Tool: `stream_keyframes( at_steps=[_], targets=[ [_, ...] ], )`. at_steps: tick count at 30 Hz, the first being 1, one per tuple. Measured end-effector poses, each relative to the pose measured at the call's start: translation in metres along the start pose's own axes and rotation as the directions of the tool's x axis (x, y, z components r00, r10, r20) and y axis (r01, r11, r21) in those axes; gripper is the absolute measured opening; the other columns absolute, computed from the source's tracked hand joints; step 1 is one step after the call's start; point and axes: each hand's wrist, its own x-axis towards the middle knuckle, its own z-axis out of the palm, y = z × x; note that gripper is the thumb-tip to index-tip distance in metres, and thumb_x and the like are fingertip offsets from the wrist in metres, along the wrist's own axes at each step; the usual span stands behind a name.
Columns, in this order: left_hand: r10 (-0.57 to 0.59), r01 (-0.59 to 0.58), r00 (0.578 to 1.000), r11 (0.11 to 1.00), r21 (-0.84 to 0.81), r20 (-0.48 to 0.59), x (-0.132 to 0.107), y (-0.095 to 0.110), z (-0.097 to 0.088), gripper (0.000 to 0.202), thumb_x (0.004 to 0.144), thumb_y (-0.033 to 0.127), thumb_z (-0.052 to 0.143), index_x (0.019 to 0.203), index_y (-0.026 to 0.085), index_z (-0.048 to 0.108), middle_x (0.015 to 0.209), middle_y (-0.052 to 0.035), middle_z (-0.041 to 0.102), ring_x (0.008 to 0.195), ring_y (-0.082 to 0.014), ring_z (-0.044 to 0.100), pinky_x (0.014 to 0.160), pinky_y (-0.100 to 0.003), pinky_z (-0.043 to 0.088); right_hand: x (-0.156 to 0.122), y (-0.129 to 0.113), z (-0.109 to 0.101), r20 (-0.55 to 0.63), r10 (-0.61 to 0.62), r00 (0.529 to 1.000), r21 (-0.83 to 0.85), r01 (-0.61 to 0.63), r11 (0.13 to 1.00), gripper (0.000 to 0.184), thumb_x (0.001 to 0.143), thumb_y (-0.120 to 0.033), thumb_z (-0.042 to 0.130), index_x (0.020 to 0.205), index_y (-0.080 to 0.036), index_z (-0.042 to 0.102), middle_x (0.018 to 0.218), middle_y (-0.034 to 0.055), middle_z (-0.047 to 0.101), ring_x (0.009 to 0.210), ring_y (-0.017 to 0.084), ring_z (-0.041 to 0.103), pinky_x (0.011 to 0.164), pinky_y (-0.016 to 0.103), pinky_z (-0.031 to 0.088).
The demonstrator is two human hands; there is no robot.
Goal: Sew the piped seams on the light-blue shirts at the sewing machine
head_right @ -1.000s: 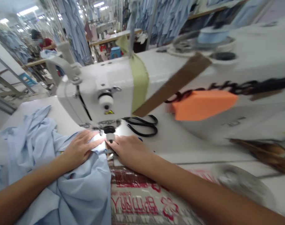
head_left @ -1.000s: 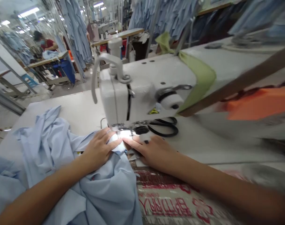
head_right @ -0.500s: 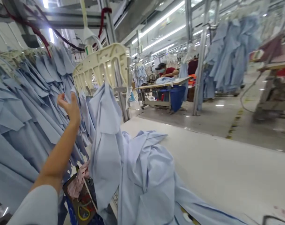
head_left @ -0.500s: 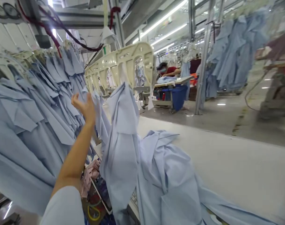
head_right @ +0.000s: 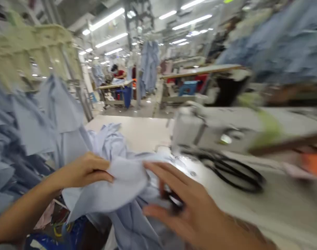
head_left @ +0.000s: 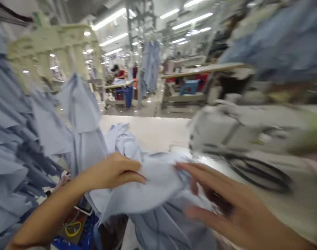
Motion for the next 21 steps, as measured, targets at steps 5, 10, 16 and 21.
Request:
stream_keyframes(
  at_steps=[5, 10, 16, 21],
  targets=[
    [0.222, -0.234, 0.966, 0.969, 0.080, 0.133, 0.085, 0.013, 0.037, 0.012, 0.079, 0.028, 0.061, 0.079, 0.016, 0.056, 0.066, 0.0024, 0.056, 0.058, -0.0092, 0.050, 0.055, -0.019, 0.035, -0.020, 0.012, -0.009, 0.092, 0.354, 0.931, 0.140, -0.364, 0.921, 0.032, 0.082, -0.045, 0.051, 0.068, -0.017, 0.055, 0.056, -0.0012, 0.047, 0.051, 0.012, 0.043, 0.048, 0.024, 0.035],
    [0.154, -0.101, 0.950, 0.975, 0.200, -0.271, 0.074, -0.001, 0.087, 0.018, 0.085, 0.031, 0.051, 0.073, 0.017, 0.051, 0.073, -0.0019, 0.056, 0.071, -0.0151, 0.052, 0.065, -0.026, 0.041, -0.077, 0.037, -0.021, -0.085, 0.694, 0.715, 0.226, -0.665, 0.712, 0.035, 0.076, -0.046, 0.054, 0.059, -0.017, 0.045, 0.055, -0.0027, 0.041, 0.054, 0.011, 0.038, 0.049, 0.023, 0.030],
    [0.061, -0.025, 0.983, 0.978, 0.209, -0.171, 0.042, 0.002, 0.131, 0.030, 0.077, 0.035, 0.061, 0.099, 0.015, 0.055, 0.093, -0.0078, 0.060, 0.092, -0.0238, 0.049, 0.079, -0.038, 0.044, -0.098, 0.040, -0.023, -0.084, 0.726, 0.683, 0.140, -0.713, 0.687, 0.035, 0.077, -0.051, 0.051, 0.067, -0.017, 0.052, 0.056, -0.0015, 0.045, 0.054, 0.013, 0.042, 0.049, 0.025, 0.033],
    [-0.122, 0.093, 0.980, 0.979, -0.182, -0.156, 0.052, -0.008, 0.120, 0.019, 0.084, 0.027, 0.048, 0.091, 0.017, 0.064, 0.067, -0.0012, 0.063, 0.069, -0.0156, 0.054, 0.068, -0.028, 0.044, -0.083, 0.077, -0.052, -0.070, 0.651, 0.756, -0.437, -0.610, 0.661, 0.044, 0.084, -0.047, 0.041, 0.112, -0.017, 0.056, 0.108, 0.0114, 0.058, 0.089, 0.025, 0.055, 0.070, 0.033, 0.041]
  ],
)
